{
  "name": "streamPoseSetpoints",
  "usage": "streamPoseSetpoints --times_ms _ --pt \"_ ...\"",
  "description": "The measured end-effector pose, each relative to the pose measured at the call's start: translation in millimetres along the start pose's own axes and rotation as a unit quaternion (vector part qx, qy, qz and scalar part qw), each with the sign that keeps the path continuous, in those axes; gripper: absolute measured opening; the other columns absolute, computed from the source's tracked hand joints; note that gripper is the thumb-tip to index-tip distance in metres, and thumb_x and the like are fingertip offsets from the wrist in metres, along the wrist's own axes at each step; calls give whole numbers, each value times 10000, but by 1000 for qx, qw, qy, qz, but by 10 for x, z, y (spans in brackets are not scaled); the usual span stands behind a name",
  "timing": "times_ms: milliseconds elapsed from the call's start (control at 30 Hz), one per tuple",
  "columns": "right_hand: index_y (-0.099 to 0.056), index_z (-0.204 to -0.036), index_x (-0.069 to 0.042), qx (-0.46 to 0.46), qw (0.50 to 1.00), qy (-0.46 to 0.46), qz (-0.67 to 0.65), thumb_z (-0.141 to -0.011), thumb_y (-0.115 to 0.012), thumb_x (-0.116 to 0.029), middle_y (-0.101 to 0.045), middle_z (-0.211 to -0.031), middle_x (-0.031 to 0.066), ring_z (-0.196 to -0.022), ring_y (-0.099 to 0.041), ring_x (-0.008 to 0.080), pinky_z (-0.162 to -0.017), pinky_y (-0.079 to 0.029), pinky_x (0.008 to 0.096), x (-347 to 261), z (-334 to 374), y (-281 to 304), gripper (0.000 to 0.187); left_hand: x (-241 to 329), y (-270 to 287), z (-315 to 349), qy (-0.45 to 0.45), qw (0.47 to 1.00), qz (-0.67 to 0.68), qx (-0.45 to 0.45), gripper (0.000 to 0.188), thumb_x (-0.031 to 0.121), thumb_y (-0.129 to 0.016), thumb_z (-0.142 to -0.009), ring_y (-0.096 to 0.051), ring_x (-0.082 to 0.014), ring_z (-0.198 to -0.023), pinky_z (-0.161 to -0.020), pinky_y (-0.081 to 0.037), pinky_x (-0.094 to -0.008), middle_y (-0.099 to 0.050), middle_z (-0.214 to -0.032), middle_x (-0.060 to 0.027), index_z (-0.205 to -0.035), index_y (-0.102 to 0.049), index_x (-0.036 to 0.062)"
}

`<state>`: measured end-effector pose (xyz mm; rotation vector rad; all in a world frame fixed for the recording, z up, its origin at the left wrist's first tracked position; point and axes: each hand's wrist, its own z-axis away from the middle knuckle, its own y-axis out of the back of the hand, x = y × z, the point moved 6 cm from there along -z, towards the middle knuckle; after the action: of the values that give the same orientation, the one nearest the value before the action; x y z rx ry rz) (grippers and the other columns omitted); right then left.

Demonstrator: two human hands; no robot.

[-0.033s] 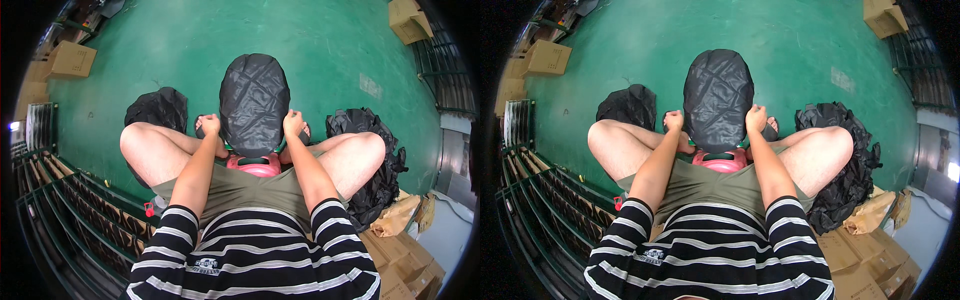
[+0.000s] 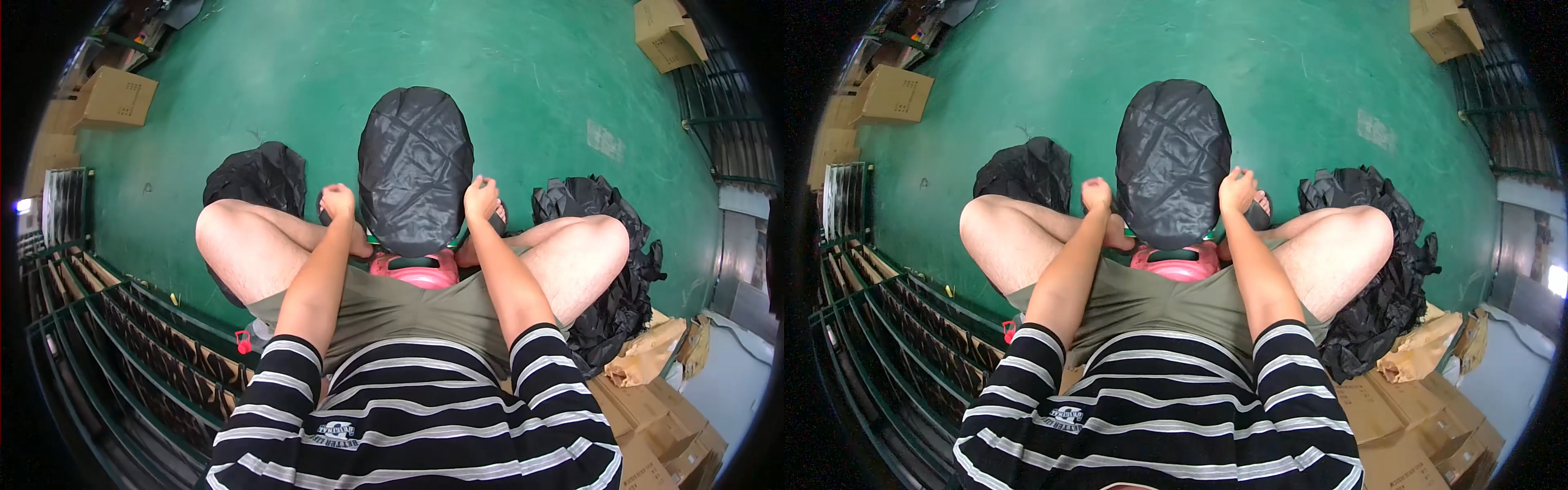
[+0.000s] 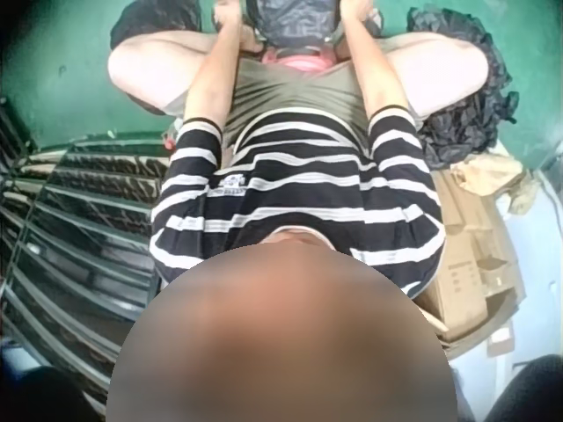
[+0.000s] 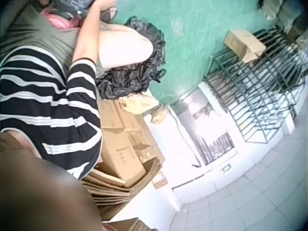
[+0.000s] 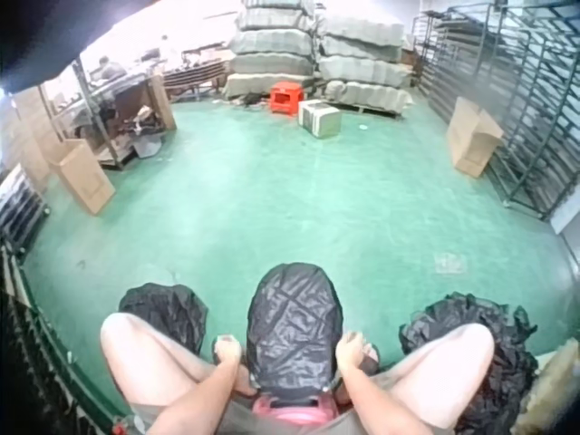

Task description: Covering pink circular bases or equipment parts with black fabric covers.

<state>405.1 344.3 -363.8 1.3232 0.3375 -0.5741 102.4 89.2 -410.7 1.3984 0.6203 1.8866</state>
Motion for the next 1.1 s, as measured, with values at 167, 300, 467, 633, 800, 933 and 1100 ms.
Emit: streamPoseSetpoints --times_ms 167,300,467,633,800,933,1100 --pt "-565 -1202 -21 126 977 160 -59 -955 -522 -309 -530 -1246 231 -1143 -495 406 -981 -392 491 -694 38 313 382 1229 438 227 -257 960 78 80 458 275 -533 -937 -439 -381 -1266 -1066 -350 -453 -458 -1369 -234 -1297 -488 -3" --pt "-446 -1380 -30 51 971 235 1 -980 -450 -423 -381 -1443 273 -1323 -375 425 -1087 -303 518 -987 218 -19 561 1535 82 478 -382 924 -12 11 590 366 -482 -983 -337 -391 -1366 -1125 -290 -452 -345 -1485 -243 -1445 -360 20" --pt "-255 -1495 -32 14 951 303 57 -966 -480 -469 -278 -1477 335 -1316 -366 484 -1081 -340 508 -653 464 -251 722 972 -325 784 -304 940 5 -152 672 396 -447 -1000 -336 -407 -1374 -1103 -331 -448 -254 -1540 -229 -1520 -196 53" --pt "-214 -1519 -94 -41 958 279 53 -931 -533 -504 -249 -1503 301 -1286 -412 472 -1026 -415 494 -716 548 -187 785 927 -223 649 -341 928 36 -147 675 363 -489 -994 -324 -395 -1387 -1122 -306 -408 -295 -1513 -259 -1518 -205 48" --pt "-183 -1537 -197 -72 963 258 16 -910 -523 -575 -250 -1503 301 -1278 -427 480 -1005 -429 488 -621 499 -176 808 965 -237 704 -319 931 49 -171 724 383 -517 -980 -324 -385 -1391 -1129 -297 -396 -300 -1515 -250 -1528 -171 60" --pt "-160 -1542 -223 -66 964 258 20 -897 -532 -594 -302 -1458 314 -1254 -446 482 -995 -432 498 -601 476 -160 832 979 -243 735 -283 937 35 -200 823 439 -569 -942 -380 -397 -1355 -1102 -336 -406 -351 -1483 -263 -1548 -110 122" --pt "-45 -1550 -270 -175 963 192 77 -888 -505 -641 -414 -1340 342 -1140 -532 490 -956 -456 513 -686 476 -91 887 995 -175 741 -234 945 -16 -229 861 487 -575 -924 -462 -430 -1275 -1060 -378 -440 -444 -1397 -299 -1552 -84 161"
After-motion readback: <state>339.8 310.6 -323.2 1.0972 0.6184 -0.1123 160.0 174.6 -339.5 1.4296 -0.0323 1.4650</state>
